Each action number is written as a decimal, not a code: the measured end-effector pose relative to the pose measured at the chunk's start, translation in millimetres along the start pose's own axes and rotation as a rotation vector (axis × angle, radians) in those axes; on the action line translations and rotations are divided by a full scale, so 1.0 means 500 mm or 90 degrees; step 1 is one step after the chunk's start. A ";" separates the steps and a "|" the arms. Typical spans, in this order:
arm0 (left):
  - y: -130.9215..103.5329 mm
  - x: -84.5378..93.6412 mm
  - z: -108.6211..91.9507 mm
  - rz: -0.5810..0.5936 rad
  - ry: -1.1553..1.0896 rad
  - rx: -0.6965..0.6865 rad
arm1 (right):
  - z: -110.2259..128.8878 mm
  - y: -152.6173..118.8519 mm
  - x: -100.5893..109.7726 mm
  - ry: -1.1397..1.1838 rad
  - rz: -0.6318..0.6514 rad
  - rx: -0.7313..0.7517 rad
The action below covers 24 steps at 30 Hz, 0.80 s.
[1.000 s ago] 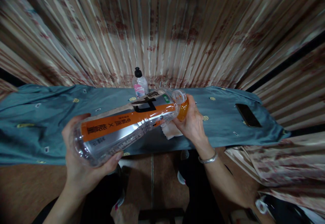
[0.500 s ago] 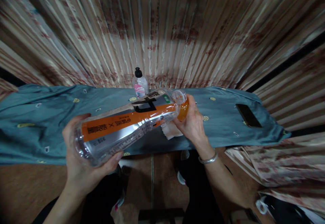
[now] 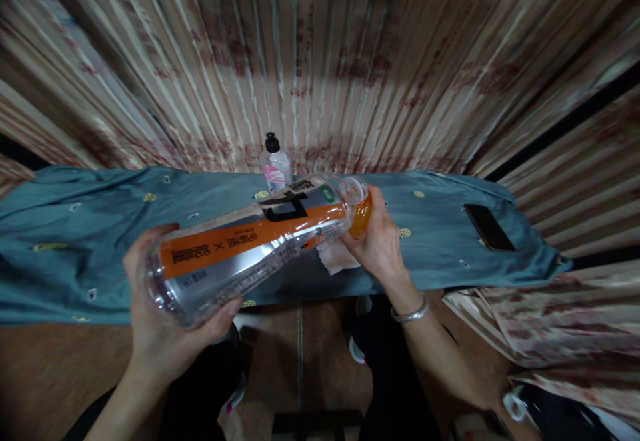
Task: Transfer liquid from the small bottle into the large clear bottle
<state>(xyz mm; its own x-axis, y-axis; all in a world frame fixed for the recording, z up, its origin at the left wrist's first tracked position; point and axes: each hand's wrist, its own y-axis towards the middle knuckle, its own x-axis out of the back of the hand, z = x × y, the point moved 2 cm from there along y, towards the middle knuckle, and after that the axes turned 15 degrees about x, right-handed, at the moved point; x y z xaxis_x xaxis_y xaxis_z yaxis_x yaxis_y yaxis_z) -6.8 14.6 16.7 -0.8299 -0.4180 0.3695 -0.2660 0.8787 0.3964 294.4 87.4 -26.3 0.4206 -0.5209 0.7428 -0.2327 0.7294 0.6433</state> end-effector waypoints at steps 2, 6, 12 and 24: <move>-0.001 -0.002 -0.001 0.003 0.003 0.002 | 0.000 -0.001 -0.001 -0.004 -0.001 0.000; -0.001 0.000 0.001 -0.002 0.009 -0.016 | -0.002 -0.001 -0.001 -0.006 -0.005 0.001; -0.001 0.001 0.001 0.014 0.020 -0.038 | -0.001 -0.001 -0.001 0.002 -0.003 -0.002; -0.001 0.001 -0.001 0.009 0.010 -0.031 | -0.001 -0.001 -0.001 -0.003 -0.003 0.003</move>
<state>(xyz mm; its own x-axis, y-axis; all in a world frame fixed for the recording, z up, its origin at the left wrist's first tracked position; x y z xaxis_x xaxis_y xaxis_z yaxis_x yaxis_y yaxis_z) -6.9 14.0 17.5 -0.8251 -0.4102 0.3886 -0.2302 0.8721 0.4319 295.0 87.4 -27.0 0.4171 -0.5262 0.7410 -0.2347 0.7253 0.6472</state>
